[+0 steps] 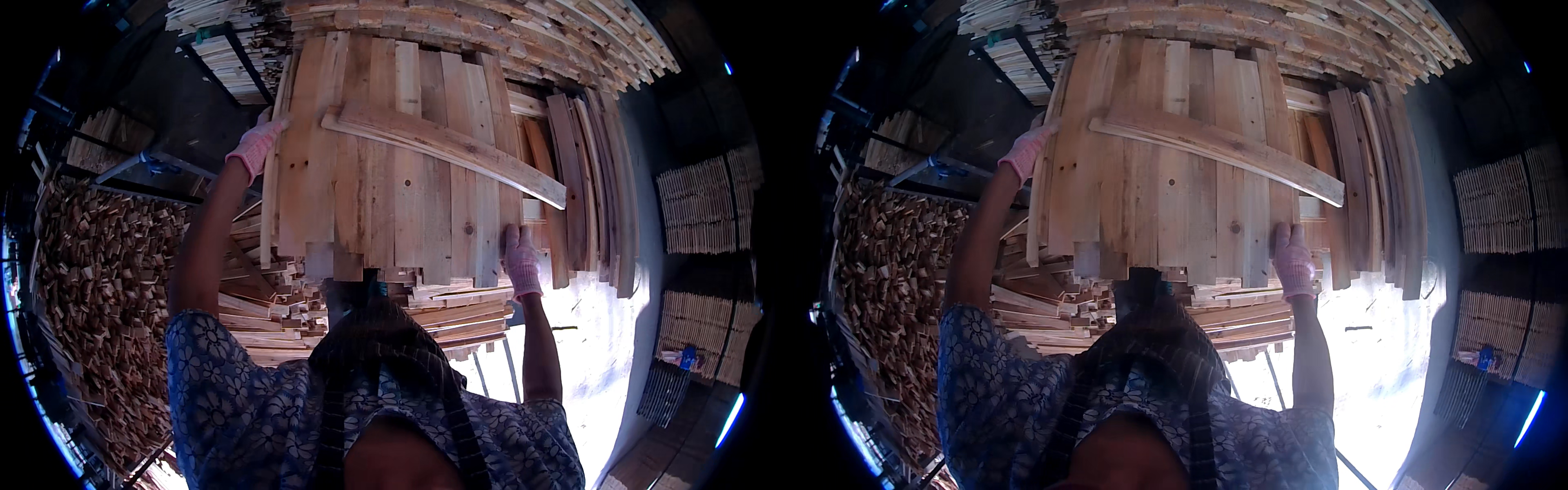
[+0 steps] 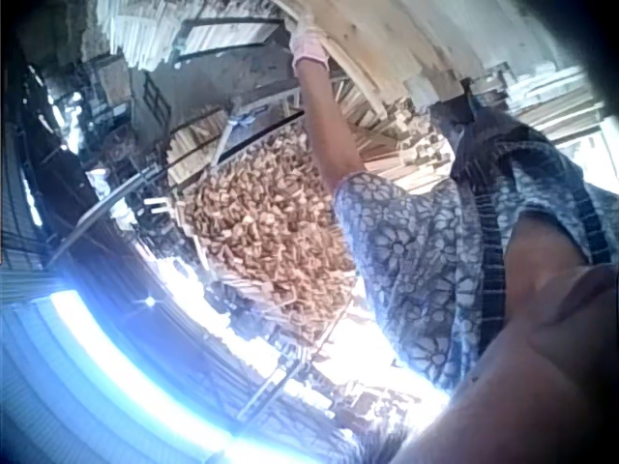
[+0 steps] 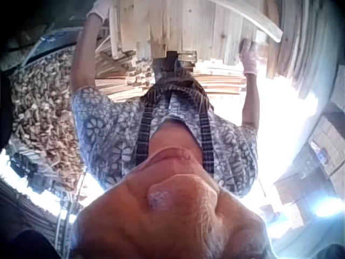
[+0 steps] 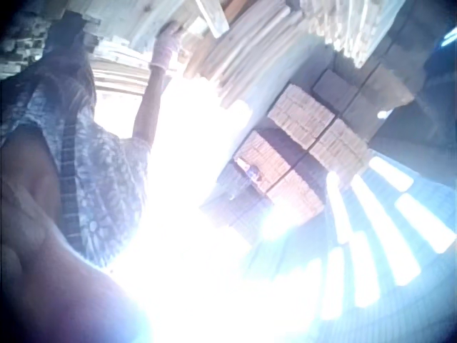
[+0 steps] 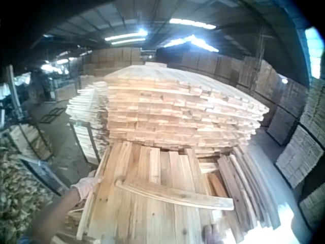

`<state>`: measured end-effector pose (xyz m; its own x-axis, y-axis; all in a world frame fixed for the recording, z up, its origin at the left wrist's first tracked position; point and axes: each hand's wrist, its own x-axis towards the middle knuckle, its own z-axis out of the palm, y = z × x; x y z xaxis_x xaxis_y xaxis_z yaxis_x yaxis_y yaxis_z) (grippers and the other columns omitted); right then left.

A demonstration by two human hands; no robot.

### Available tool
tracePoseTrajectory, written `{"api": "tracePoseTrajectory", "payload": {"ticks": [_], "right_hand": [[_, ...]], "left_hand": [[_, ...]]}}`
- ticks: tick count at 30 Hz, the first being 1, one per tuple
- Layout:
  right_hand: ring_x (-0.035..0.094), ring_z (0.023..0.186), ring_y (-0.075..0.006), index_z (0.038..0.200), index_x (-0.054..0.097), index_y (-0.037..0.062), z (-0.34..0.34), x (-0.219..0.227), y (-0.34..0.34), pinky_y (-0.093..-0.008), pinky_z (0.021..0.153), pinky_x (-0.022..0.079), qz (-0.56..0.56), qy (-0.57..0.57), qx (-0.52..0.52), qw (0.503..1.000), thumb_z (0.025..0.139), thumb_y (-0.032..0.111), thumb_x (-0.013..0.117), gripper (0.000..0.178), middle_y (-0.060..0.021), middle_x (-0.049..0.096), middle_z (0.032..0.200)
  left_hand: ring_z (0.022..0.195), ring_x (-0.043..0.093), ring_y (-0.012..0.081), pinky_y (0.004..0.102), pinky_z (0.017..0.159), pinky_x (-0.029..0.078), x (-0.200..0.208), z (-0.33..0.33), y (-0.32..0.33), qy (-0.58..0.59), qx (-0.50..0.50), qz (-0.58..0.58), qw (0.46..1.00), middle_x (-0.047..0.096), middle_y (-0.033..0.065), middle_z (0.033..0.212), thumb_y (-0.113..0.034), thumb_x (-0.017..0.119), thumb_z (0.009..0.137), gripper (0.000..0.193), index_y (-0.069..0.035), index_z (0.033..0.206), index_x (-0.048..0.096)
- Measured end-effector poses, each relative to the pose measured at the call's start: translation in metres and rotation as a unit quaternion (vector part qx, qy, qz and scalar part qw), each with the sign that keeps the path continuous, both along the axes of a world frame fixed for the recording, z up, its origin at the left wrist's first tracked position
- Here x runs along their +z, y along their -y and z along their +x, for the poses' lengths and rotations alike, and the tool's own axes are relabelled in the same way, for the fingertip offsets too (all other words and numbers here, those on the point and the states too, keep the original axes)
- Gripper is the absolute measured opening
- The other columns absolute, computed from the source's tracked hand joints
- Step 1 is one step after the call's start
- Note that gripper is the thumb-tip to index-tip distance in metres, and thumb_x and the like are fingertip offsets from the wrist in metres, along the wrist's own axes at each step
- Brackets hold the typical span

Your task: The person stacks wooden planks on a metal rack in a lumber yard. They pick up planks from a pile on the floor and arrange them vertically on the rack, occasionally adjusting the stack to ensure alignment.

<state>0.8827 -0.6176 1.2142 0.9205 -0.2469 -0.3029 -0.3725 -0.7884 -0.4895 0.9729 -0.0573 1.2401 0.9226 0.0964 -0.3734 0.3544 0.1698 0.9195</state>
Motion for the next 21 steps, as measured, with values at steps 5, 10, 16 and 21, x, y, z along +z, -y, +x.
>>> {"api": "tracePoseTrajectory", "payload": {"ticks": [5,10,16,21], "right_hand": [[0.068,0.096,-0.0438,0.116,0.059,0.0110,0.031,0.093,-0.021,-0.0563,0.083,0.052,-0.259,0.094,0.205,0.939,0.097,0.049,0.055,0.043,-0.0210,0.069,0.104],[0.053,0.123,-0.0380,0.145,0.045,0.0218,0.096,0.096,-0.093,-0.0547,0.099,0.044,-0.257,0.222,0.381,0.860,0.088,0.048,0.069,0.067,-0.0143,0.057,0.131],[0.059,0.109,-0.0412,0.146,0.042,0.0270,0.126,0.069,-0.116,-0.0545,0.095,0.046,-0.242,0.194,0.371,0.875,0.090,0.050,0.066,0.065,-0.0168,0.061,0.116],[0.061,0.107,-0.0391,0.151,0.042,0.0261,0.107,0.110,-0.093,-0.0490,0.092,0.049,-0.212,0.146,0.284,0.924,0.095,0.047,0.062,0.063,-0.0197,0.062,0.112]], "left_hand": [[0.124,0.053,0.0222,0.0383,0.096,0.048,0.045,-0.066,-0.001,-0.016,0.163,0.212,0.963,0.055,0.0099,0.137,-0.050,0.074,0.086,0.087,-0.010,0.152,0.036],[0.106,0.058,0.0195,0.0410,0.085,0.052,0.051,-0.155,0.004,-0.016,0.234,0.024,0.972,0.059,0.0047,0.116,-0.044,0.077,0.085,0.066,-0.018,0.139,0.050],[0.095,0.064,0.0213,0.0397,0.077,0.059,0.028,-0.232,0.031,0.004,0.341,-0.112,0.933,0.062,0.0073,0.106,-0.030,0.077,0.088,0.052,-0.011,0.130,0.054],[0.109,0.063,0.0246,0.0461,0.096,0.054,0.000,-0.273,0.030,0.050,0.340,-0.217,0.914,0.063,0.0110,0.119,-0.031,0.076,0.089,0.054,-0.006,0.131,0.055]]}}
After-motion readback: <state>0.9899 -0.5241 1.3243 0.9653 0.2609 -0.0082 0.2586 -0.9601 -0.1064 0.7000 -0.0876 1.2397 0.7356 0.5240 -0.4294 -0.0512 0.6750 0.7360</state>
